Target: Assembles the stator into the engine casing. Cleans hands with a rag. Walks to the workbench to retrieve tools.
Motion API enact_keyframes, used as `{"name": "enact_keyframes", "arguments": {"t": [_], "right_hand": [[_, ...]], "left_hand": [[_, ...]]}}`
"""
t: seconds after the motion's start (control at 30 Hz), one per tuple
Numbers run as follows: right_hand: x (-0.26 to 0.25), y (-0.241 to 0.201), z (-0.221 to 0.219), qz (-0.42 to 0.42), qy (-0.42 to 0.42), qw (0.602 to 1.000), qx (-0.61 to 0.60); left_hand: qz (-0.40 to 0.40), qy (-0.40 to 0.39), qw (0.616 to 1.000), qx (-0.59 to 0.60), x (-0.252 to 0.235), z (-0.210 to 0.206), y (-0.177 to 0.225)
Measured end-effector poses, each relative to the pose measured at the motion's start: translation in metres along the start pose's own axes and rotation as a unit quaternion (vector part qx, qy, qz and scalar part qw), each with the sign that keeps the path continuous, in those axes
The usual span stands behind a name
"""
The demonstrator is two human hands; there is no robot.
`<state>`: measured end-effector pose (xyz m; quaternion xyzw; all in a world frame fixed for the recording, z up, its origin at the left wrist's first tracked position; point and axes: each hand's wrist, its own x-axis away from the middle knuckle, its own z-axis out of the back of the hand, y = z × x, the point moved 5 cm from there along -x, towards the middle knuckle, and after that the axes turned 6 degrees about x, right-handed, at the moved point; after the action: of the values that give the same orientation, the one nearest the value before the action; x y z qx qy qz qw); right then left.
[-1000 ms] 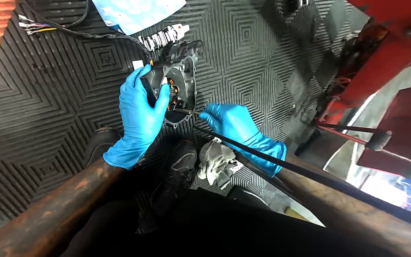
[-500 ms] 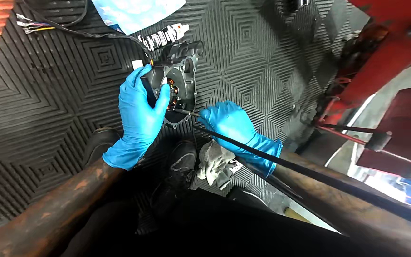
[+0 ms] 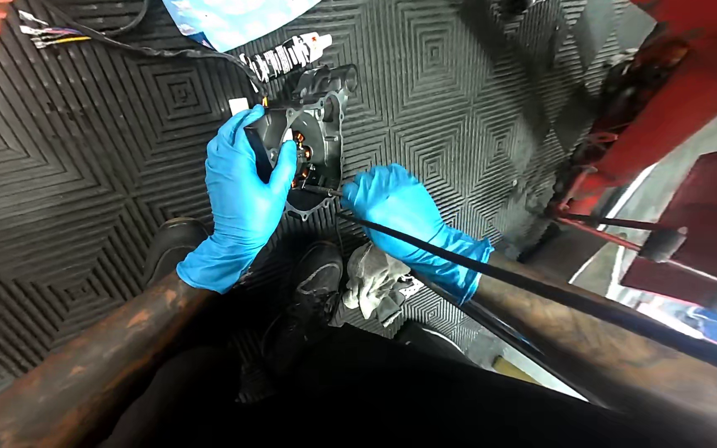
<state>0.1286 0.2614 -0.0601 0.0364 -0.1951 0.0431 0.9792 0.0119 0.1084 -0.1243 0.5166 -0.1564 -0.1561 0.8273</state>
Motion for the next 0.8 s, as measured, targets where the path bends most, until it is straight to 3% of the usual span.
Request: {"name": "enact_keyframes", "arguments": {"t": [0.07, 0.1, 0.17, 0.2, 0.23, 0.27, 0.3, 0.37, 0.4, 0.43, 0.5, 0.53, 0.6, 0.63, 0.7, 0.73, 0.77, 0.8], "right_hand": [[-0.001, 0.01, -0.004, -0.098, -0.09, 0.983, -0.128], [-0.004, 0.016, -0.004, -0.17, -0.181, 0.943, -0.22], [-0.005, 0.022, -0.011, -0.298, -0.322, 0.8, -0.409], [-0.002, 0.023, -0.014, -0.354, -0.357, 0.71, -0.492], [0.001, 0.023, -0.015, -0.392, -0.367, 0.655, -0.532], [0.001, 0.025, -0.016, -0.393, -0.358, 0.67, -0.518], [-0.001, 0.026, -0.015, -0.353, -0.331, 0.75, -0.451], [-0.005, 0.019, -0.005, -0.196, -0.217, 0.926, -0.24], [-0.003, 0.012, -0.002, -0.11, -0.123, 0.977, -0.137], [-0.002, 0.007, -0.002, -0.042, -0.044, 0.996, -0.06], [0.001, 0.002, -0.003, 0.014, 0.029, 0.999, -0.009], [0.002, 0.004, -0.006, -0.004, 0.02, 0.999, -0.03], [-0.001, 0.012, -0.012, -0.128, -0.125, 0.969, -0.168], [-0.003, 0.017, -0.015, -0.21, -0.215, 0.912, -0.278], [0.002, 0.02, -0.023, -0.359, -0.326, 0.72, -0.497], [0.005, 0.02, -0.024, -0.4, -0.344, 0.655, -0.542], [0.005, 0.021, -0.023, -0.4, -0.341, 0.665, -0.531], [0.001, 0.022, -0.019, -0.359, -0.322, 0.74, -0.469]], "left_hand": [[-0.006, 0.005, 1.0, 0.001, -0.002, -0.001, -0.002], [-0.008, 0.005, 1.0, 0.004, -0.002, -0.001, -0.001], [-0.005, 0.004, 1.0, 0.008, -0.002, -0.001, -0.001], [-0.002, -0.001, 1.0, 0.005, 0.0, 0.0, 0.0], [0.0, -0.009, 1.0, 0.002, 0.002, 0.0, 0.004], [0.004, -0.028, 1.0, 0.001, 0.006, 0.002, 0.008], [0.007, -0.037, 0.999, 0.0, 0.009, 0.004, 0.009], [0.011, -0.033, 0.999, 0.002, 0.006, 0.005, 0.006], [0.008, -0.014, 1.0, 0.004, 0.003, 0.003, 0.001], [0.005, -0.005, 1.0, 0.007, 0.0, 0.002, -0.001], [-0.005, -0.001, 1.0, 0.009, -0.002, 0.0, -0.002], [-0.006, -0.001, 1.0, 0.008, -0.002, -0.001, -0.002], [-0.005, 0.001, 1.0, 0.006, -0.003, -0.001, -0.001], [-0.002, 0.0, 1.0, 0.008, -0.003, 0.0, -0.001], [0.001, -0.002, 1.0, 0.007, -0.001, 0.0, 0.002], [0.003, -0.011, 1.0, 0.002, 0.002, 0.001, 0.005], [0.007, -0.031, 1.0, 0.001, 0.005, 0.003, 0.01], [0.009, -0.039, 0.999, 0.003, 0.007, 0.004, 0.012]]}}
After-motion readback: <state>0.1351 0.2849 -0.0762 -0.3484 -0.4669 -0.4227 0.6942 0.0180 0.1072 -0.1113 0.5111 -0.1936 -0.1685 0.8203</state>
